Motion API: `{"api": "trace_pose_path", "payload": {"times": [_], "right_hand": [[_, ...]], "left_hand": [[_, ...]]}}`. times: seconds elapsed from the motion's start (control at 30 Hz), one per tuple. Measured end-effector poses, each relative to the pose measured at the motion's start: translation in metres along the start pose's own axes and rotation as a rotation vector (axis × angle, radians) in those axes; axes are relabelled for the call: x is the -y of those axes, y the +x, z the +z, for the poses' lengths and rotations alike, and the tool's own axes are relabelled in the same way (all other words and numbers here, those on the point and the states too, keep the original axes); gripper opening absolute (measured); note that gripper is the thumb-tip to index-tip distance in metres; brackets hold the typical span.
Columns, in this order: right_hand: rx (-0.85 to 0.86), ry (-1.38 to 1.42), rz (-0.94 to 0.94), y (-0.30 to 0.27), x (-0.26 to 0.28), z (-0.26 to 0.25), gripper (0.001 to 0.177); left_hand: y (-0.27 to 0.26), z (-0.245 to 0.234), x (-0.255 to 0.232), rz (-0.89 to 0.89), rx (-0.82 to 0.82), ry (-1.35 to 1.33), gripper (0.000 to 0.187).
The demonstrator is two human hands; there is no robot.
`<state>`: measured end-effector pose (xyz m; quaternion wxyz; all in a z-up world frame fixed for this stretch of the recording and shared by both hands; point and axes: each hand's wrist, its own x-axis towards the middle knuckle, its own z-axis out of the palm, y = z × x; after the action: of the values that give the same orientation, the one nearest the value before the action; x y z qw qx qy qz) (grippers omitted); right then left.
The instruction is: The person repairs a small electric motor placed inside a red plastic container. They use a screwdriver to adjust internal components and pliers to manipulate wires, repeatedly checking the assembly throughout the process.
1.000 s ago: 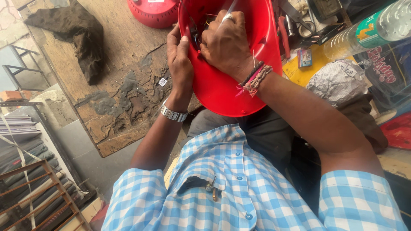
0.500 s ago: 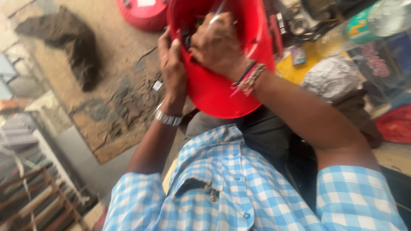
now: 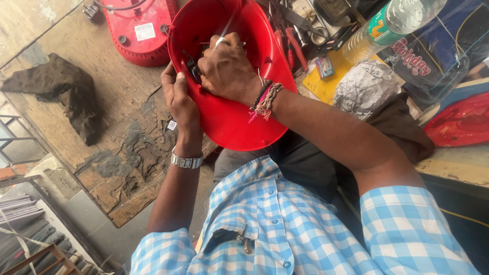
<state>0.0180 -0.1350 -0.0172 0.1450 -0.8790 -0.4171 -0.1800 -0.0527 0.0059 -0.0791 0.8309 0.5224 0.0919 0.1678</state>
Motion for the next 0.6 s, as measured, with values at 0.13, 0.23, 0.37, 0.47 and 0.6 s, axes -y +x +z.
{"api": "trace_pose_path", "payload": {"times": [0.13, 0.23, 0.37, 0.47, 0.6], "right_hand": [[0.027, -0.028, 0.011, -0.0009, 0.0001, 0.0035, 0.024], [0.043, -0.066, 0.010, -0.0010, 0.0008, 0.0038, 0.026], [-0.010, -0.034, -0.013, -0.0028, 0.0037, 0.0003, 0.026], [-0.015, -0.009, -0.044, -0.0060, 0.0040, -0.0025, 0.024], [-0.042, 0.054, -0.043, -0.0103, 0.0028, -0.0020, 0.022]], "left_hand": [[-0.0007, 0.0018, -0.0036, -0.014, 0.005, 0.010, 0.036], [-0.0012, 0.0029, -0.0051, 0.000, 0.003, 0.041, 0.036], [-0.0017, 0.0033, -0.0050, -0.015, -0.002, 0.020, 0.036], [-0.0046, 0.0014, -0.0036, -0.025, -0.001, 0.023, 0.037], [-0.0043, -0.0001, 0.0013, 0.034, 0.023, 0.056, 0.039]]}}
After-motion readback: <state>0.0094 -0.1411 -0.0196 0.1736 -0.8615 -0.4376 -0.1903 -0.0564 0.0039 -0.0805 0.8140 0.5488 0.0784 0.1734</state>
